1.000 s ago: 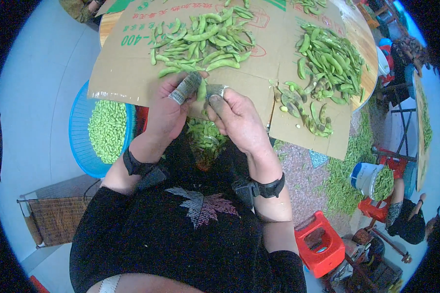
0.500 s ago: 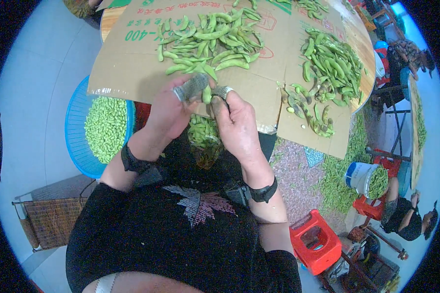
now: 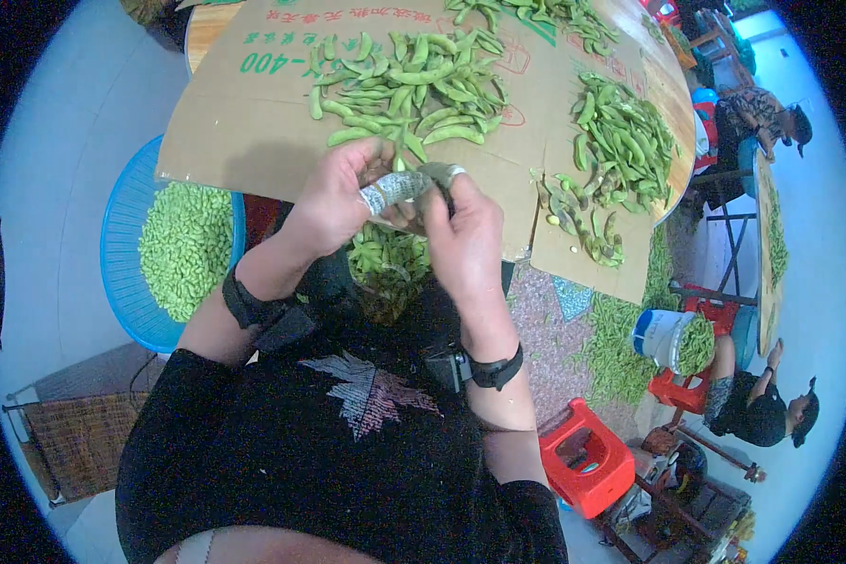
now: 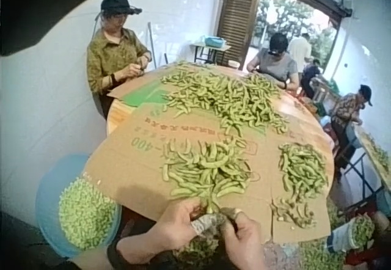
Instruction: Peeling soybeans from their pods by hand and placing them into a blue basket.
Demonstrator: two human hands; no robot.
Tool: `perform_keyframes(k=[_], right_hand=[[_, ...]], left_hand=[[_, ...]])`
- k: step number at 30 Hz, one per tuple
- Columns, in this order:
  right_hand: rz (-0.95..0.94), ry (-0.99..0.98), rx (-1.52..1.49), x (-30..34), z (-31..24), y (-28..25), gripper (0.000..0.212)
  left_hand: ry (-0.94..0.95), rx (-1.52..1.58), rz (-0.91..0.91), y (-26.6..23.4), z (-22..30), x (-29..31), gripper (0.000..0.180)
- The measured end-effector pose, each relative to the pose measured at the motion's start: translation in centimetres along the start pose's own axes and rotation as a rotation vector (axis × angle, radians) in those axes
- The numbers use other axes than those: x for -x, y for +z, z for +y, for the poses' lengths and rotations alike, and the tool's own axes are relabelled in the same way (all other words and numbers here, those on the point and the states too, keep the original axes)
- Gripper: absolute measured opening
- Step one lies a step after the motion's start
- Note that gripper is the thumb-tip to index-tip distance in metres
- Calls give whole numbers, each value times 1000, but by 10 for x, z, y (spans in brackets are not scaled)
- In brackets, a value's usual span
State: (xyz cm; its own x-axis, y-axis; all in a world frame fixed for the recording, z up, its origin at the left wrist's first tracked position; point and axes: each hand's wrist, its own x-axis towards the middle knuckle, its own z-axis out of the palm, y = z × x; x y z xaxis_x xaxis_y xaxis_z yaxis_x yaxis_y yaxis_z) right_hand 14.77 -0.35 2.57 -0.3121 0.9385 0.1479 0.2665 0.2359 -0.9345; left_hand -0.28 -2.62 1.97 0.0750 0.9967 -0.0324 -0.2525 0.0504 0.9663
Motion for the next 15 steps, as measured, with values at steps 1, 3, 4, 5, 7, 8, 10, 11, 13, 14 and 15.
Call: perform_keyframes(k=[1,3,4,5,7,8,10,11,13,14,15], right_hand=[[-9,136,-253,-2,2,-1,8],[-50,208,-305,-4,2,-12,13],[-150,324,-524,-6,3,-18,14],[-249,441,-743,-7,3,-20,15],[-192,422,-537,-6,-2,-14,14],[-136,400,-335,-7,-4,-12,13],[21,168,-108,-11,4,-13,15],[171,-64,121,-13,6,-14,18],[253,-25,34,-15,2,-14,21],[200,41,-88,-16,-3,-15,22],[147,106,-212,-17,-7,-15,25]], left_hand=[[-22,100,-11,-1,1,-1,20],[-47,199,-23,-4,0,-5,20],[-67,356,-83,-7,-2,-6,19],[-89,512,-143,-10,-3,-5,18],[-105,544,-135,-10,-2,-4,21],[-127,460,-111,-11,-3,-4,23],[-153,374,-90,-10,-7,-7,26],[110,-73,-9,-9,-12,-9,31],[367,-521,61,-3,-13,-10,37],[339,-450,75,3,-10,-6,41],[309,-379,89,6,-9,-4,46]])
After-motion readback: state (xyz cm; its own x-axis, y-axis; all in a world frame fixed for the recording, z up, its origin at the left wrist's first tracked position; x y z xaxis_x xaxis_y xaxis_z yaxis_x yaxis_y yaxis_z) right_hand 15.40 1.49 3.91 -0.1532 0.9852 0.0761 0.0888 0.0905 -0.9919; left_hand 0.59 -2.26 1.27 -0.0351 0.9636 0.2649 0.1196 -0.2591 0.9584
